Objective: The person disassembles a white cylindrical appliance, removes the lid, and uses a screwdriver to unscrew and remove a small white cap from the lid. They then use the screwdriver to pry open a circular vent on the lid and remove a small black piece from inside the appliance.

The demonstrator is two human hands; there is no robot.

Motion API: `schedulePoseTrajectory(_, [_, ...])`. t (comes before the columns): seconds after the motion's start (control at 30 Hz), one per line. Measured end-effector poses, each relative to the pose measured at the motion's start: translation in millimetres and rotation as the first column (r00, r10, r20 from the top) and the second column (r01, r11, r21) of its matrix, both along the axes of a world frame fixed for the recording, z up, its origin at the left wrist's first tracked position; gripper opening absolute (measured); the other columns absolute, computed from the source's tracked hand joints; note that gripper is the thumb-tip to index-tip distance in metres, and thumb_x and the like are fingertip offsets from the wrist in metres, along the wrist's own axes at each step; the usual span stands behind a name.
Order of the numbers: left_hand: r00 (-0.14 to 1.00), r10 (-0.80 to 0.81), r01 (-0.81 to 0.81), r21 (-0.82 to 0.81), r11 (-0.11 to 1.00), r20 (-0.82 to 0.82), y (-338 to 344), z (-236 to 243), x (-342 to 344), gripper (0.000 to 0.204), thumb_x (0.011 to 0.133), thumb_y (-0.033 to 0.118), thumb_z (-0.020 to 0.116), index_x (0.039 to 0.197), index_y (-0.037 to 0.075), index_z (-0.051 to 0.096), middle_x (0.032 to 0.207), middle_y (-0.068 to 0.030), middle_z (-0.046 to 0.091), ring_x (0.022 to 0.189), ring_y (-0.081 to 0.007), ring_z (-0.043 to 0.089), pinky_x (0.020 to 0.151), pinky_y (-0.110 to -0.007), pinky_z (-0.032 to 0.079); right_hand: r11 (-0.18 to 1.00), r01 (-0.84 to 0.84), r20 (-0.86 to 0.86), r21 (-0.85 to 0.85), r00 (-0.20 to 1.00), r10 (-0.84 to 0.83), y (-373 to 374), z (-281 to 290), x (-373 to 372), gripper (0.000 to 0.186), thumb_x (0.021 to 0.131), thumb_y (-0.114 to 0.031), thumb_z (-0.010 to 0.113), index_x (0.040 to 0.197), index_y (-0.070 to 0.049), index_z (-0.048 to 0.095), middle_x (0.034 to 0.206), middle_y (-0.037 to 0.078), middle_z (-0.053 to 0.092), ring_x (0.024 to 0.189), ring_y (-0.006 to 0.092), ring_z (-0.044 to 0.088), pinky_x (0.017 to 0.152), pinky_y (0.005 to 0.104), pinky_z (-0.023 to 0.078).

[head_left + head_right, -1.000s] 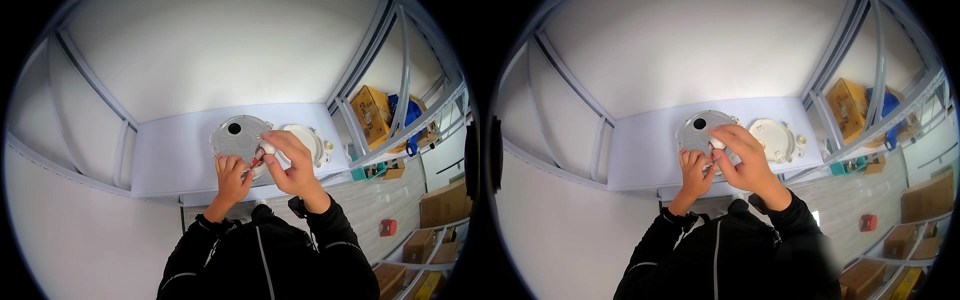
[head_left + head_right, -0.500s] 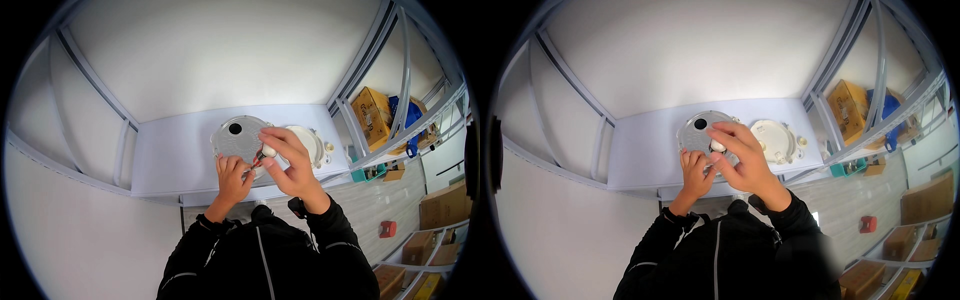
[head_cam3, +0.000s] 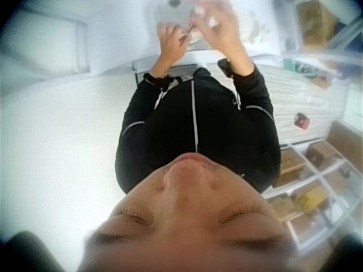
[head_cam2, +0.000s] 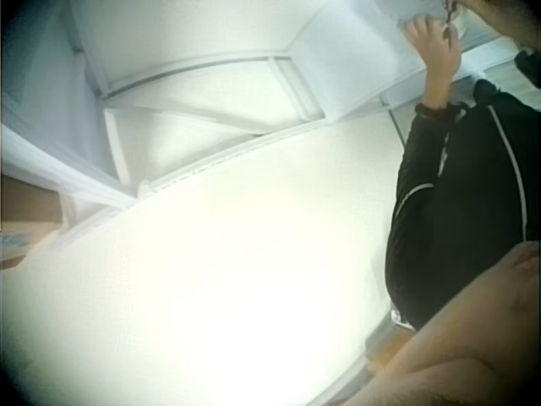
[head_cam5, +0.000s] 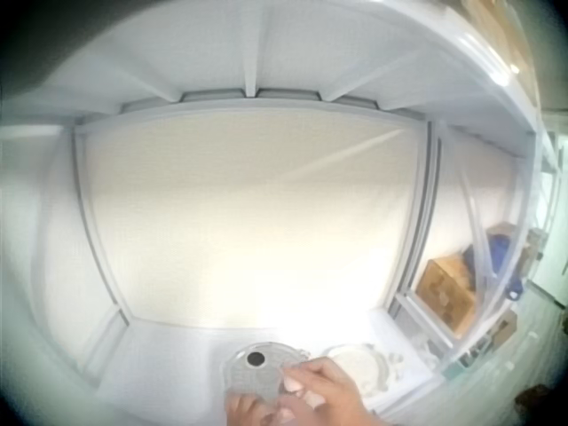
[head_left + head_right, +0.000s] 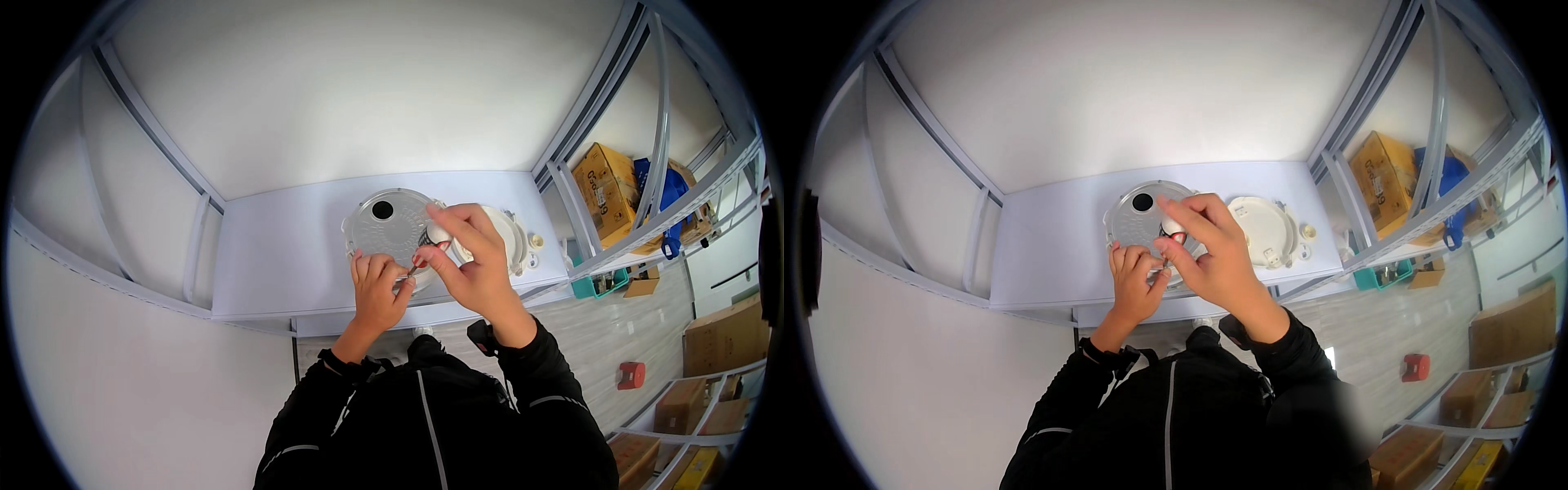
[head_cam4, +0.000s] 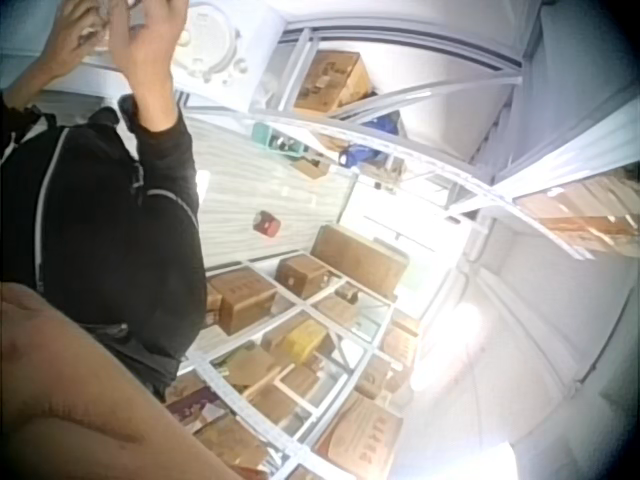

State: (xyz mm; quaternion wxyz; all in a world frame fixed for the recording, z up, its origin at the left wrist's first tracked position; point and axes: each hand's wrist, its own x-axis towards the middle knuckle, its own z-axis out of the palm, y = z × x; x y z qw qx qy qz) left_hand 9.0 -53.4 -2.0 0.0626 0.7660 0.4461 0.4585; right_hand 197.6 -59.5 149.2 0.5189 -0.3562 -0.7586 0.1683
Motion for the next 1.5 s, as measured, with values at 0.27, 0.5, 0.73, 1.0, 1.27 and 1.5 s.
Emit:
schedulePoseTrajectory(0.27, [1.0,0.0,0.0,-0.001,1.0,0.006,0,2,0,0.018,0.086,0.021,0.078,0.098,0.012,0.067,0.107,-0.0045,0.058,0.111,-0.0302,0.053,0.122,-0.062,0.024,0.998,0.019,0.077,0.055,0.997,-0.023,3,2,2,0.054,0.088,-0.002,0.079,0.14,0.0,0.065,0.127,0.02,0.069,0.108,0.0312,0.069,0.091,0.0378,0.056])
schedulePoseTrajectory(0.5, [1.0,0.005,-0.005,-0.006,1.0,0.007,1,0,1,0.018,0.086,0.021,0.078,0.098,0.013,0.068,0.107,-0.0042,0.058,0.112,-0.0301,0.053,0.122,-0.062,0.024,0.996,-0.071,-0.062,0.057,0.995,0.074,5,3,-4,0.05,0.088,-0.008,0.082,0.136,-0.003,0.069,0.119,0.016,0.068,0.104,0.0305,0.068,0.09,0.037,0.055])
schedulePoseTrajectory(0.73, [1.0,0.009,-0.009,0.006,1.0,0.01,1,0,2,0.017,0.086,0.021,0.078,0.097,0.013,0.068,0.107,-0.0039,0.059,0.111,-0.0299,0.053,0.122,-0.062,0.025,0.997,-0.077,-0.078,-0.006,0.994,0.077,3,3,-2,0.046,0.09,-0.004,0.077,0.135,-0.003,0.07,0.124,0.015,0.066,0.105,0.0306,0.067,0.091,0.0369,0.055])
schedulePoseTrajectory(1.0, [0.999,0.029,-0.029,0.002,1.0,0.015,0,3,3,0.017,0.086,0.021,0.078,0.096,0.013,0.068,0.106,-0.0041,0.059,0.11,-0.0302,0.054,0.122,-0.062,0.025,0.999,-0.022,0.052,0.035,0.998,0.02,4,0,2,0.046,0.09,0.0,0.073,0.135,-0.002,0.069,0.125,0.017,0.068,0.108,0.0325,0.069,0.092,0.0384,0.055])
schedulePoseTrajectory(1.27, [0.996,0.018,-0.02,-0.022,1.0,-0.093,2,10,5,0.015,0.087,0.02,0.076,0.097,0.013,0.068,0.105,-0.0041,0.06,0.112,-0.0308,0.052,0.122,-0.062,0.024,0.981,-0.086,-0.033,0.171,0.995,0.093,10,7,-1,0.046,0.089,-0.004,0.079,0.133,-0.003,0.07,0.114,0.016,0.068,0.098,0.0285,0.067,0.086,0.0363,0.055])
schedulePoseTrajectory(1.5, [0.997,0.005,-0.007,-0.022,1.0,-0.078,1,12,4,0.017,0.087,0.021,0.075,0.101,0.013,0.069,0.106,-0.0033,0.062,0.112,-0.0302,0.053,0.121,-0.061,0.024,0.989,-0.142,-0.041,0.033,0.989,0.143,9,3,8,0.053,0.086,0.0,0.076,0.138,0.002,0.065,0.126,0.022,0.07,0.11,0.0341,0.071,0.098,0.041,0.055])
